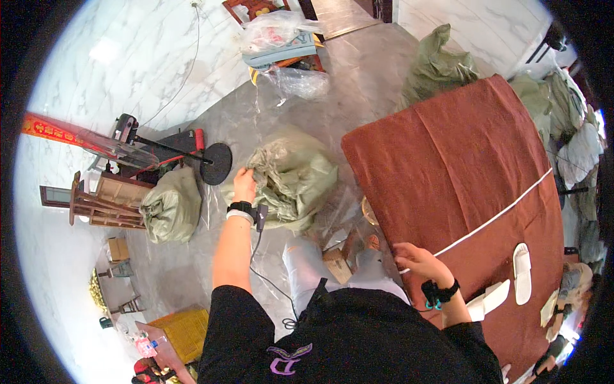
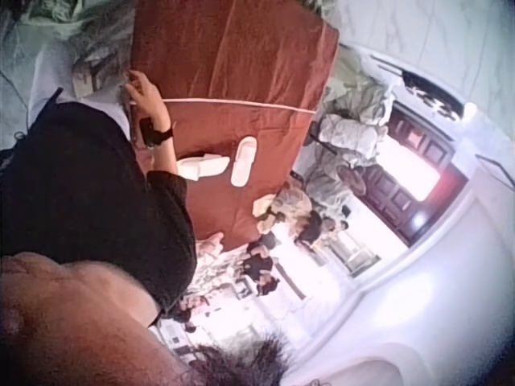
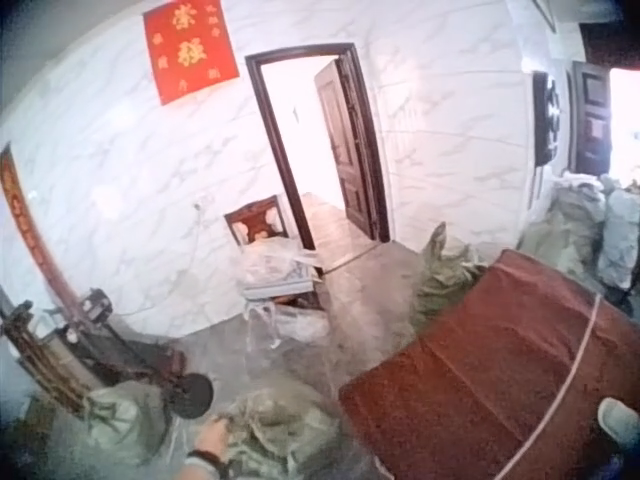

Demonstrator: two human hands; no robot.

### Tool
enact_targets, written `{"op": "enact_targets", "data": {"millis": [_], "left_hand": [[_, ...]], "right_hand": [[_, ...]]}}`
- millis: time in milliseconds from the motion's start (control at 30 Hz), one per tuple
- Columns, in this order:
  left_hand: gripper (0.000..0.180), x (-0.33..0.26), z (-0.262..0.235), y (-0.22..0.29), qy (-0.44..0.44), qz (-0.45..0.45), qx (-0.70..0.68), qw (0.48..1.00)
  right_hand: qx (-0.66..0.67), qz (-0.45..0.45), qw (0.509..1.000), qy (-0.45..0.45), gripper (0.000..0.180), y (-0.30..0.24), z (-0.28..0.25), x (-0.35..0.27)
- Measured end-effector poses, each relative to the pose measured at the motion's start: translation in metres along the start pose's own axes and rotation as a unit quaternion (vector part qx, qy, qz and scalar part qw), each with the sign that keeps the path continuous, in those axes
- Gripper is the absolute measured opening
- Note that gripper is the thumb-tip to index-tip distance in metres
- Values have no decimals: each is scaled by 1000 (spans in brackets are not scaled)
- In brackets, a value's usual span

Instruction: Trimming excess threads and plastic connectors from slippers using scissors and organizing them for packaging.

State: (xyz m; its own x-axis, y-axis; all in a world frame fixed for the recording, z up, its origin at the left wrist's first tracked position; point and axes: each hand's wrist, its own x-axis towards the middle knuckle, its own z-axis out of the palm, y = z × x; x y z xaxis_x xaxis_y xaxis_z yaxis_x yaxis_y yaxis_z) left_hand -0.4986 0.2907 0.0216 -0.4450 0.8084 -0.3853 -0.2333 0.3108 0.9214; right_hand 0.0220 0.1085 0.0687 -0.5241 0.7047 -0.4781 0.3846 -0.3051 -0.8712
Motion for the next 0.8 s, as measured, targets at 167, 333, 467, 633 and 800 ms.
{"op": "enact_targets", "data": {"millis": [167,333,467,633,800], "left_hand": [[2,22,-29,21,-64,12,2,998],[27,51,-44,42,-121,27,145,982],[26,63,-84,37,-206,147,176,951],[14,42,-6,3,-320,250,81,910],[24,49,-120,-4,-213,-194,-254,923]], "right_hand": [[-87,-113,988,-56,66,-106,38,81],[-102,-194,976,-12,93,-183,108,191],[-107,-254,947,167,108,-164,198,337],[-19,-213,954,211,63,13,216,522],[-276,-76,958,18,57,-40,289,540]]}}
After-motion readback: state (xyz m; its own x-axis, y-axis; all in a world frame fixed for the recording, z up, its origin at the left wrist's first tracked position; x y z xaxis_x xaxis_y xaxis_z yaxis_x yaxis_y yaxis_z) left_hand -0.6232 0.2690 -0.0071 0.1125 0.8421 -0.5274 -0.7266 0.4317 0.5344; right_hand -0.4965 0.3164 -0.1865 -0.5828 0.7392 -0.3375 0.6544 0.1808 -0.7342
